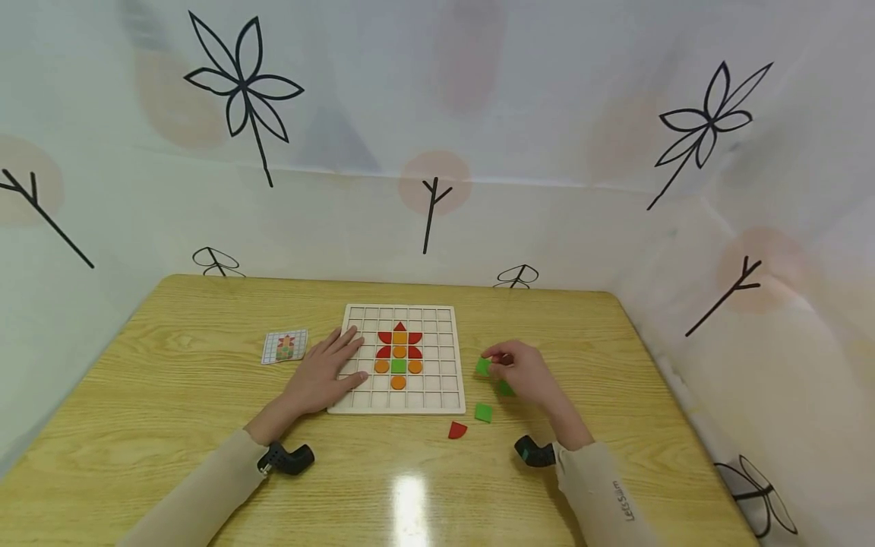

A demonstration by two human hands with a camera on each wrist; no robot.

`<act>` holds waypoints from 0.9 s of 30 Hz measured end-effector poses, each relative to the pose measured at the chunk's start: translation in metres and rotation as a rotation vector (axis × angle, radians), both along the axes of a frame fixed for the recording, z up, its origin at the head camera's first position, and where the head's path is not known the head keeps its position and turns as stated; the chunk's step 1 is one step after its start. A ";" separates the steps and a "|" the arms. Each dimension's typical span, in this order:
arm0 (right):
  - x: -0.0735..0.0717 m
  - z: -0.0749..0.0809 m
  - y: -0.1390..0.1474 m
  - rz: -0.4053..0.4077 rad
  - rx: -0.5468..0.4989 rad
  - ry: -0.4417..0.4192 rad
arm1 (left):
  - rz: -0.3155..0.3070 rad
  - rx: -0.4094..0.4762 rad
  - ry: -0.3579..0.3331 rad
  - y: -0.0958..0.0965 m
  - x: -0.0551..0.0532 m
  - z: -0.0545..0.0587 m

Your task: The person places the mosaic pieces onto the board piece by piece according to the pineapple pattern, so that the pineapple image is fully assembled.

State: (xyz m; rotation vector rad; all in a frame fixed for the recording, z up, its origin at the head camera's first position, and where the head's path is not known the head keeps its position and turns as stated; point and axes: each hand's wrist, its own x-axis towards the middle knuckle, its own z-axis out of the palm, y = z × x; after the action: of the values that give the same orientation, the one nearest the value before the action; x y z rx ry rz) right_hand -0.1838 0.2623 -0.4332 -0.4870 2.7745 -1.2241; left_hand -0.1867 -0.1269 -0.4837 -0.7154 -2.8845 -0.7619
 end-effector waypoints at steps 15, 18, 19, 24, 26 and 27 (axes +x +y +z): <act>0.001 -0.011 -0.076 0.145 -0.030 0.045 | 0.001 -0.014 -0.006 0.000 -0.001 -0.001; -0.001 -0.013 -0.084 0.171 -0.029 0.056 | -0.001 -0.012 -0.005 -0.001 -0.001 -0.002; -0.001 -0.014 -0.086 0.179 -0.025 0.059 | -0.001 -0.012 -0.005 -0.001 -0.001 -0.002; -0.003 -0.019 -0.094 0.214 0.020 0.077 | -0.003 -0.014 0.003 0.000 -0.002 -0.002; -0.003 -0.019 -0.095 0.226 0.035 0.082 | -0.003 -0.018 0.006 0.000 -0.003 -0.002; -0.003 -0.019 -0.095 0.229 0.039 0.081 | -0.003 -0.017 0.006 -0.001 -0.003 -0.002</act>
State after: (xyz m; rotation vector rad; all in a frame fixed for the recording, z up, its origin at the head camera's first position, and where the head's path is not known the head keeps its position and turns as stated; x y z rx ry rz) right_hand -0.1872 0.1668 -0.4525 -0.8416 2.7065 -1.1205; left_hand -0.1899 -0.1275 -0.4858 -0.7232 -2.8885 -0.7349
